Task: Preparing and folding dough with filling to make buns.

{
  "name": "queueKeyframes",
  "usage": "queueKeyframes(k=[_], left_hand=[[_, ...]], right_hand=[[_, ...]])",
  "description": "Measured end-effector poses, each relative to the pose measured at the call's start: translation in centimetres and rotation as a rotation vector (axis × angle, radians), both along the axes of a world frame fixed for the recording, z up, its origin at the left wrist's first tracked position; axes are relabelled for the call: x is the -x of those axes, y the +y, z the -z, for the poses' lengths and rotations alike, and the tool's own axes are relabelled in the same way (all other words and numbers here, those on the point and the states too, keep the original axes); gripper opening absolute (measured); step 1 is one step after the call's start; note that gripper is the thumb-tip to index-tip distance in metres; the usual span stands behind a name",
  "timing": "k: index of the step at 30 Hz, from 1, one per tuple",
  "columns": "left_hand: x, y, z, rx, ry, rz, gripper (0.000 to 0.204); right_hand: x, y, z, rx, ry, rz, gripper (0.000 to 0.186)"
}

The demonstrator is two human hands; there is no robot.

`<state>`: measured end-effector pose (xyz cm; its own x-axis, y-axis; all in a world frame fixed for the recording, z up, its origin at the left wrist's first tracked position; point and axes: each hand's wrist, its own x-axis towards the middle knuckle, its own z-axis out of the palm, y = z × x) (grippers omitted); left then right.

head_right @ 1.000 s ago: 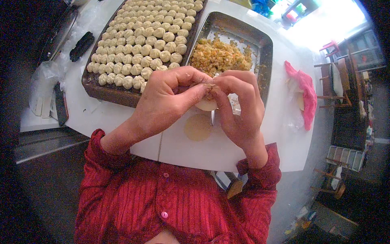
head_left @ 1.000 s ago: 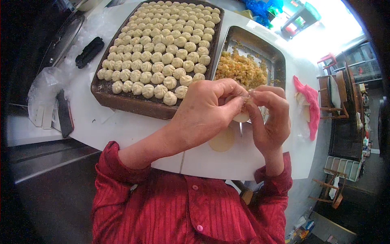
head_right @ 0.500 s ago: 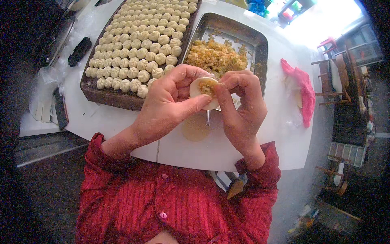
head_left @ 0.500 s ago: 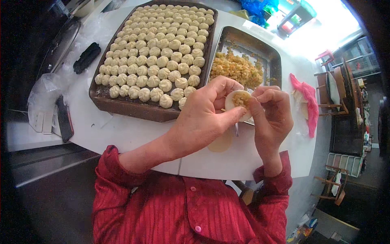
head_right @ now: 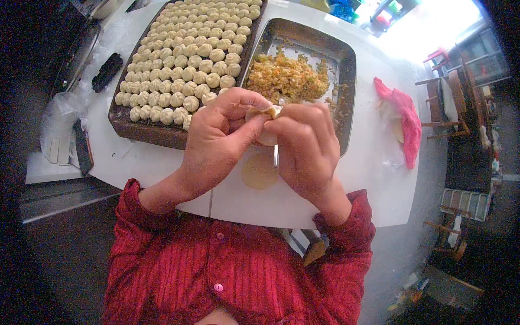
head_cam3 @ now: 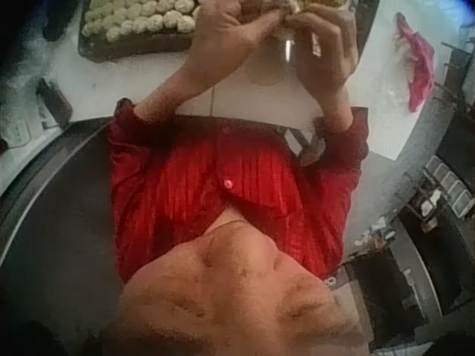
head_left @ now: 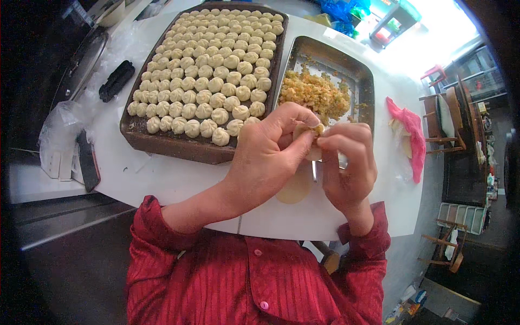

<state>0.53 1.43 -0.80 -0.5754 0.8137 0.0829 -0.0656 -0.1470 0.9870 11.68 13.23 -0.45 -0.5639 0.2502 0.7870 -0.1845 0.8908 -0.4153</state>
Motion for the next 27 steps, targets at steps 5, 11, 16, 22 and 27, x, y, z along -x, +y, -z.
queueKeyframes(k=[5,11,16,22,27], left_hand=[[0.4,-0.3,-0.3,0.032,0.336,-0.006,0.015],[0.7,-0.3,-0.1,-0.075,0.552,-0.059,0.014],[0.9,-0.4,-0.2,-0.063,0.551,-0.057,0.013],[0.8,-0.5,-1.3,0.096,0.199,0.055,0.012],[0.9,-0.6,-1.2,-0.022,-0.126,0.104,0.014]], right_hand=[[-0.2,0.6,-0.2,-0.264,-0.029,-0.053,0.037],[-0.3,0.7,-0.3,-0.151,-0.035,-0.064,0.034],[0.0,0.8,-0.2,-0.152,-0.009,-0.088,0.035],[-0.3,0.7,-0.1,0.014,-0.041,-0.091,0.028],[-0.7,0.5,-0.2,0.246,-0.055,-0.111,0.022]])
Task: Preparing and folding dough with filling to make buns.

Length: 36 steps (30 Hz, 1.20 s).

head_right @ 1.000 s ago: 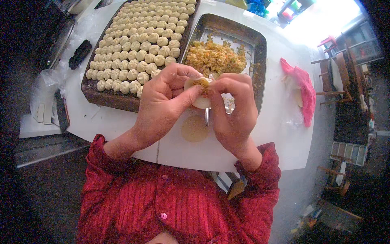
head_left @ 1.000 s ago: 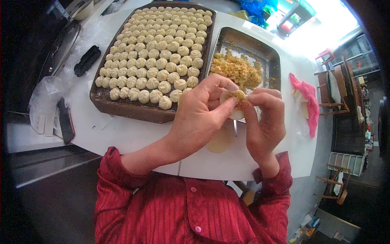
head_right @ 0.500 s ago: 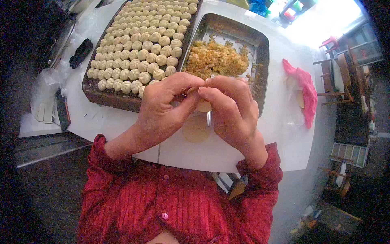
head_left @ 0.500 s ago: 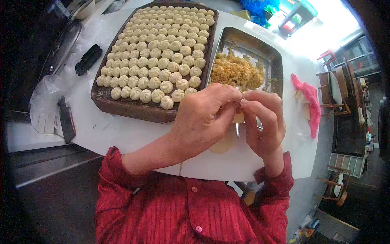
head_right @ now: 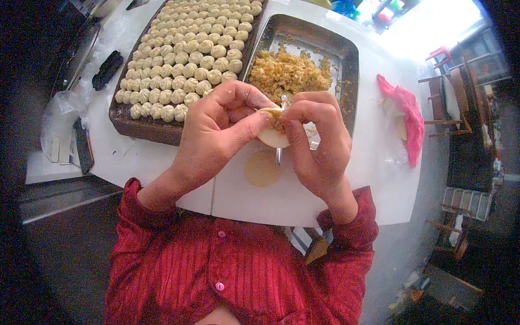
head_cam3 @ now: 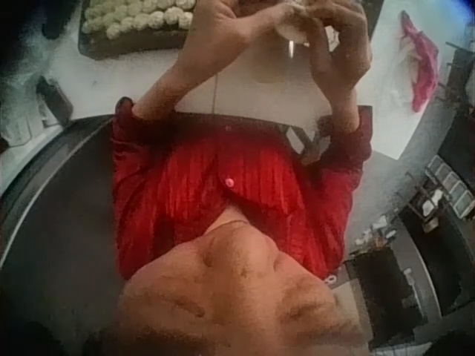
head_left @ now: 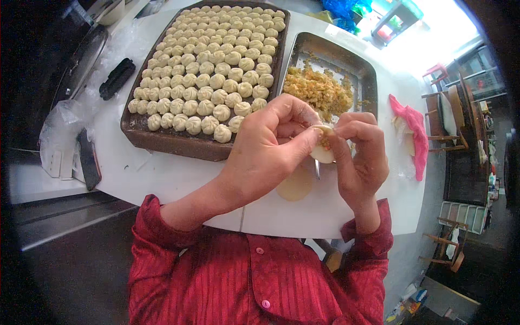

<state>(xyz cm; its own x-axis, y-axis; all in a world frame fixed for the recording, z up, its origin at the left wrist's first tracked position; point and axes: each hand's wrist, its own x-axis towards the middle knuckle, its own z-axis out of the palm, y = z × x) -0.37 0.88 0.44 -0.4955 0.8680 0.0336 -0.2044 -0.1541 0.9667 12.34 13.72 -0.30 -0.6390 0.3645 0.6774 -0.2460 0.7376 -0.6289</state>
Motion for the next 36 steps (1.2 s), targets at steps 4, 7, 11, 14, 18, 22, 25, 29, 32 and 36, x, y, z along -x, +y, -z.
queueKeyframes(k=[4,7,11,14,18,22,25,29,32,36], left_hand=[[0.0,-0.2,-0.3,0.089,0.030,0.021,0.013],[-0.2,-0.2,0.1,0.052,0.118,-0.019,0.012],[-0.2,-0.2,0.1,0.022,0.312,-0.041,0.011],[-0.1,-0.3,-0.2,-0.005,0.329,-0.035,0.010],[-0.1,-0.3,-0.5,-0.037,0.371,-0.021,0.009],[0.1,-0.3,-0.4,-0.032,0.382,-0.008,0.009],[-0.2,-0.2,-0.2,-0.048,0.374,-0.001,0.010],[-0.6,-0.1,-0.1,0.034,0.139,-0.006,0.011],[-0.4,-0.1,0.0,0.062,0.210,-0.015,0.011],[-0.4,-0.2,0.2,0.051,0.231,-0.018,0.010]], right_hand=[[-0.2,-0.1,0.1,-0.025,0.006,0.015,0.021],[-0.2,-0.2,-0.2,-0.134,0.003,0.008,0.022],[-0.2,0.3,-0.3,-0.351,0.010,-0.030,0.025],[-0.1,0.0,-0.7,-0.354,0.040,-0.032,0.026],[0.1,-0.1,-0.5,-0.259,0.070,0.021,0.026],[0.0,0.0,-0.2,-0.193,0.050,-0.011,0.025],[-0.1,0.3,-0.2,-0.205,0.062,-0.014,0.026],[-0.4,0.3,0.1,-0.094,0.065,0.021,0.025],[-0.5,0.1,0.2,-0.032,0.064,0.026,0.025],[-0.6,0.1,0.1,-0.082,0.050,-0.004,0.027]])
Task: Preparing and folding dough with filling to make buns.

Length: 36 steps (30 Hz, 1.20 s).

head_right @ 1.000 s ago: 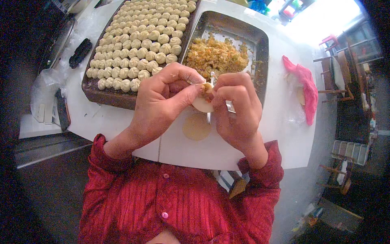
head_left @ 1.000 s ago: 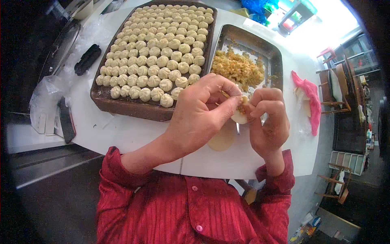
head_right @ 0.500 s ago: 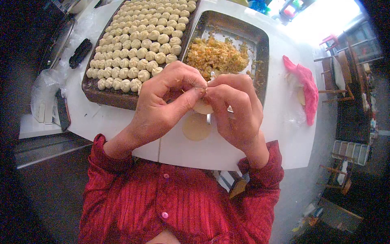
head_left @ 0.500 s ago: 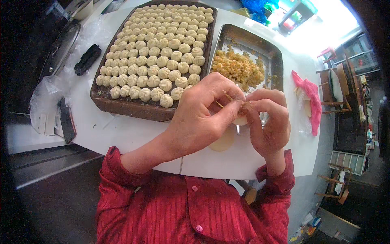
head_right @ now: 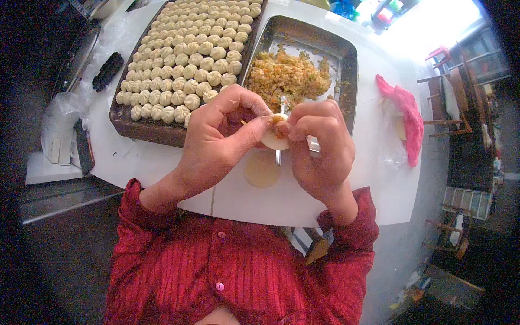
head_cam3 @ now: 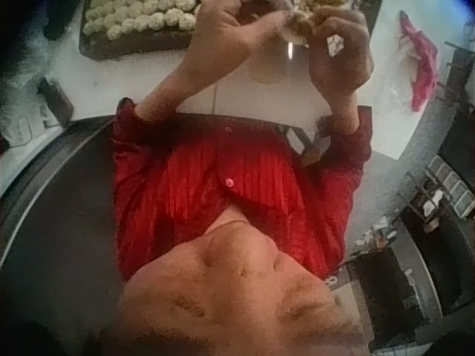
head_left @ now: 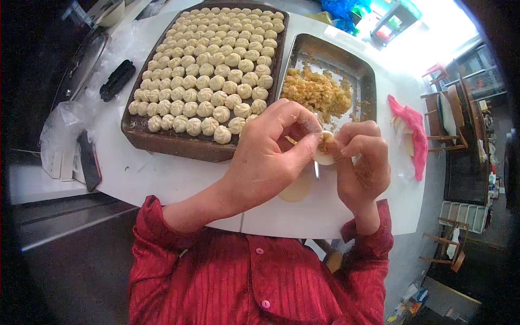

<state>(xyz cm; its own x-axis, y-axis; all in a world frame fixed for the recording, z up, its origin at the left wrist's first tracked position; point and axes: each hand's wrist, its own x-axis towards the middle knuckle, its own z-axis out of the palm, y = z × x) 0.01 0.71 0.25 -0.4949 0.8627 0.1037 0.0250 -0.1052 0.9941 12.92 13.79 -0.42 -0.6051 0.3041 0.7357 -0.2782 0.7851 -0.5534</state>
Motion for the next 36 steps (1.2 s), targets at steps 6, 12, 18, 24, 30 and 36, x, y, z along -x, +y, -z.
queueKeyframes(k=[6,12,18,24,30,36], left_hand=[[0.0,0.0,0.1,-0.088,0.100,-0.033,0.010],[0.1,-0.1,-0.4,-0.148,0.219,-0.026,0.009],[0.2,0.2,-0.3,-0.157,0.261,-0.024,0.009],[0.3,0.1,-0.2,-0.103,0.180,0.014,0.009],[0.6,-0.1,0.4,-0.082,0.072,0.077,0.023],[-0.9,0.2,0.8,-0.235,0.024,0.180,0.046]], right_hand=[[0.4,0.1,-0.4,-0.306,0.009,-0.007,0.027],[0.2,0.1,-0.3,-0.351,0.024,-0.032,0.027],[0.4,0.1,-0.3,-0.244,0.028,0.032,0.030],[0.5,0.3,0.1,-0.144,0.029,0.015,0.030],[0.0,0.3,-0.2,0.015,0.028,0.081,0.028],[-0.2,-0.1,0.1,0.267,0.051,0.022,0.023]])
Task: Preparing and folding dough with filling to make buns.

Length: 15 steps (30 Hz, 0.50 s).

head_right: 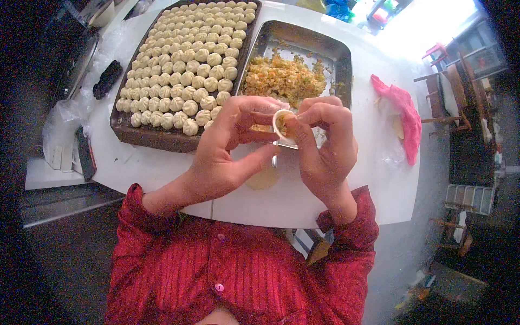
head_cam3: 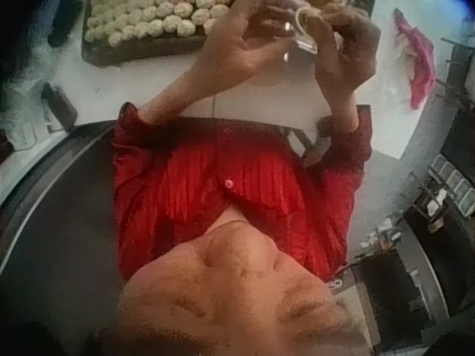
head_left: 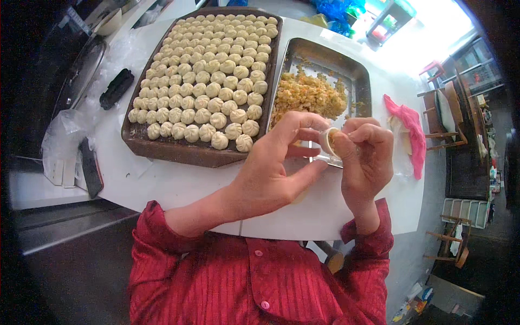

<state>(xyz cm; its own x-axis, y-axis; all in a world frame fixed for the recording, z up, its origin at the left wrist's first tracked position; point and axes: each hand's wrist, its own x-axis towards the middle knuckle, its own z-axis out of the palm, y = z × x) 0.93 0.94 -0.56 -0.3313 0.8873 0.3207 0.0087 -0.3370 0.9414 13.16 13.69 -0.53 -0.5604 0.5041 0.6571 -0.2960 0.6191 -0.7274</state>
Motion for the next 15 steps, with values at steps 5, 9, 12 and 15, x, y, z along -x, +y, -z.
queueKeyframes(k=[5,9,12,15], left_hand=[[-0.5,0.4,0.8,-0.069,-0.064,-0.123,0.036],[-0.3,0.4,0.8,-0.059,-0.115,-0.129,0.030],[-0.1,0.3,1.1,-0.059,-0.064,-0.165,0.027],[-0.1,0.1,0.9,0.000,-0.042,-0.158,0.029]], right_hand=[[0.1,-0.4,0.2,0.048,-0.023,-0.014,0.023],[0.3,-1.1,-0.3,0.207,-0.005,-0.053,0.022],[0.7,-1.5,-0.3,0.276,0.002,-0.065,0.021],[0.5,-0.7,-0.1,-0.043,-0.018,-0.034,0.020]])
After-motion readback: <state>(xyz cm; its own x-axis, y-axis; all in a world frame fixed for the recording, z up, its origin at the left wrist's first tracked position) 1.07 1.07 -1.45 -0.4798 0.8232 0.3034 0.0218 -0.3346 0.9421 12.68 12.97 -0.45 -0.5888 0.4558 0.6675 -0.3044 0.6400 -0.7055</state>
